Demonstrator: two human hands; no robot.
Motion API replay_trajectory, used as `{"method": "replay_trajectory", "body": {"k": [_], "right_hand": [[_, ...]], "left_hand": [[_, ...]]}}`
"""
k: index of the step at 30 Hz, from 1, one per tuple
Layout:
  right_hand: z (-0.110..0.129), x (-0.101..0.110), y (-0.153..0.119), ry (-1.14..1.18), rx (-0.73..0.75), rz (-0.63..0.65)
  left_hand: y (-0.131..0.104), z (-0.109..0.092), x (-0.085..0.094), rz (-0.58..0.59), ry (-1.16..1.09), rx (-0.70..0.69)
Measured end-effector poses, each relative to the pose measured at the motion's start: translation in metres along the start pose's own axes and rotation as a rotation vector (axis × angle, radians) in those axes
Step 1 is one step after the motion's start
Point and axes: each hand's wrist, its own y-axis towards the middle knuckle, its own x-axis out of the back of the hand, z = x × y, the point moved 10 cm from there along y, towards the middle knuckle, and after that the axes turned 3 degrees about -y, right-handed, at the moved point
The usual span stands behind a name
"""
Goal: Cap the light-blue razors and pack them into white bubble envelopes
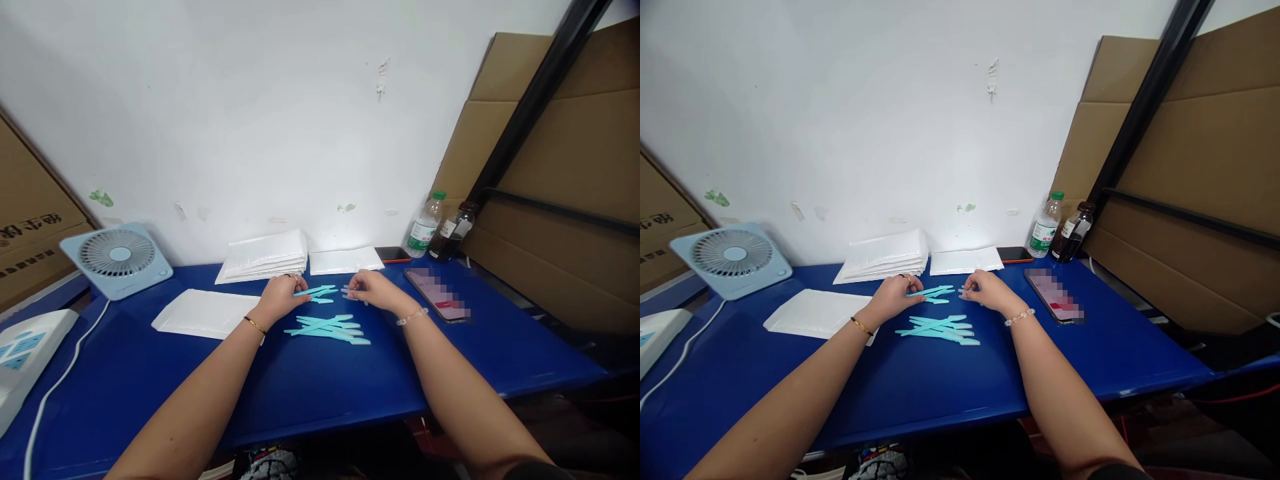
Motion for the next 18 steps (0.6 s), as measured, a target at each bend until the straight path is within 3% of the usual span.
{"method": "replay_trajectory", "body": {"k": [6,13,18], "right_hand": [[0.034,-0.039,-0.012,0.031,0.16,0.304],[0.039,-0.032,-0.011,-0.033,0.182,0.239],[0.044,-0.033,-0.011,-0.07,0.209,0.243]], "left_hand": [[-0.013,-0.036,-0.023,0.219,-0.092,-0.16],[-0.016,-0.039,-0.035,0.304,-0.079,-0.168],[-0.014,-0.04,-0.032,0.246,-0.015,-0.191]]}}
